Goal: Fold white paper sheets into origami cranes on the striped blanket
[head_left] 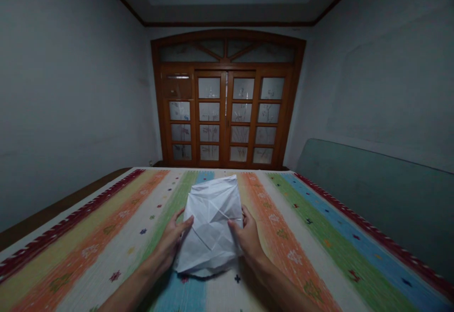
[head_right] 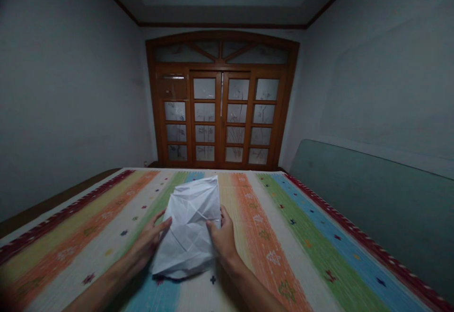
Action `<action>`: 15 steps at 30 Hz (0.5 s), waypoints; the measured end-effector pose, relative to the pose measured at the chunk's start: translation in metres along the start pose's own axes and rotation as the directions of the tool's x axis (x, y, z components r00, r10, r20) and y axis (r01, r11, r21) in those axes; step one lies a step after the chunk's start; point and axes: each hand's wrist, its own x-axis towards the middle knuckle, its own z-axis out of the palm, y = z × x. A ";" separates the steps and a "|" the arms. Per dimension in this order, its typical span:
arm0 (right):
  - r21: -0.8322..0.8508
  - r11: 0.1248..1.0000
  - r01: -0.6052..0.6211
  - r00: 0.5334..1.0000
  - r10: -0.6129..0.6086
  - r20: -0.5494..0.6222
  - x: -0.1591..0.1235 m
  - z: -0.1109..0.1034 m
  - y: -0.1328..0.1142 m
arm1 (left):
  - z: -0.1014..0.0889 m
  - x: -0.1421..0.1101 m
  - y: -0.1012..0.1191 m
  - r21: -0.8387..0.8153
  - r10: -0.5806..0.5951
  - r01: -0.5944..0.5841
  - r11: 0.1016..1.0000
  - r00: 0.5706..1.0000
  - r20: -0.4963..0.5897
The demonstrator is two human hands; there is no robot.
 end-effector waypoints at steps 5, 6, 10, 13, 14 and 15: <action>0.001 0.997 0.081 0.996 -0.081 -0.026 0.002 -0.003 -0.017 | 0.000 0.000 0.032 -0.157 0.037 -0.046 0.986 0.998 -0.059; 0.002 0.997 0.083 0.996 -0.083 -0.023 0.003 -0.004 -0.016 | -0.001 -0.001 0.036 -0.170 0.050 -0.061 0.984 0.996 -0.070; 0.007 0.998 0.056 0.998 -0.056 0.012 0.007 -0.009 -0.004 | -0.001 -0.009 0.043 -0.168 0.069 -0.082 0.982 0.994 -0.082; 0.004 1.000 0.015 0.998 -0.015 0.059 0.006 -0.013 0.009 | 0.001 -0.017 0.036 -0.149 0.052 -0.063 0.987 0.996 -0.079; 0.000 1.000 0.000 0.997 0.000 0.073 0.004 -0.013 0.013 | 0.002 -0.018 0.033 -0.140 0.042 -0.053 0.989 0.996 -0.079; -0.002 1.000 -0.015 0.996 0.016 0.084 0.003 -0.013 0.016 | 0.003 -0.020 0.030 -0.130 0.031 -0.041 0.991 0.997 -0.077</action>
